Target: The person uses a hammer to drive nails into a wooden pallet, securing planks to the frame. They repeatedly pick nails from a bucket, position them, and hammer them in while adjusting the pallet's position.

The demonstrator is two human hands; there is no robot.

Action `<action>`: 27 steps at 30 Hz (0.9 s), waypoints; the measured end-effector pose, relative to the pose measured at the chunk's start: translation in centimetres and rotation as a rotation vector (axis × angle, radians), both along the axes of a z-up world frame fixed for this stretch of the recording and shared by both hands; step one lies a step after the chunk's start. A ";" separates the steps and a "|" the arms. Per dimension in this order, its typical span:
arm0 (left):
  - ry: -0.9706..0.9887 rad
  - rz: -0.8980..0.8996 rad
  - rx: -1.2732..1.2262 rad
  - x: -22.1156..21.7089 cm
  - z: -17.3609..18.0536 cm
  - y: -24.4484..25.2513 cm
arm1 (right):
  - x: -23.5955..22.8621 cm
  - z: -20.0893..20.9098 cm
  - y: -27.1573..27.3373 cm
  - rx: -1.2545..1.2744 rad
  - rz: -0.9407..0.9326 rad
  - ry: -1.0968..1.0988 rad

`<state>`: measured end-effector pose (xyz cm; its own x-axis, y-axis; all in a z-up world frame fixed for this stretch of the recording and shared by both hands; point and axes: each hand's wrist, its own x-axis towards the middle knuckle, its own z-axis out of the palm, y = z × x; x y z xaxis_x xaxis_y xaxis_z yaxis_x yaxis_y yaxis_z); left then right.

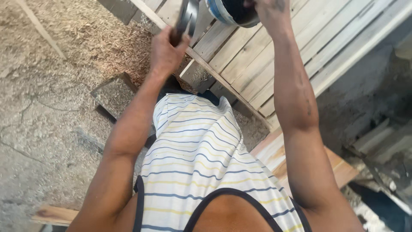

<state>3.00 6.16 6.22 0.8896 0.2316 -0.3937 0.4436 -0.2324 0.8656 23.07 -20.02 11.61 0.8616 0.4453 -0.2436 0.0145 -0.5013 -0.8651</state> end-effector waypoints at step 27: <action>-0.348 0.283 -0.246 -11.0 9.8 -27.1 | -20.2 3.0 -16.8 0.570 0.290 0.572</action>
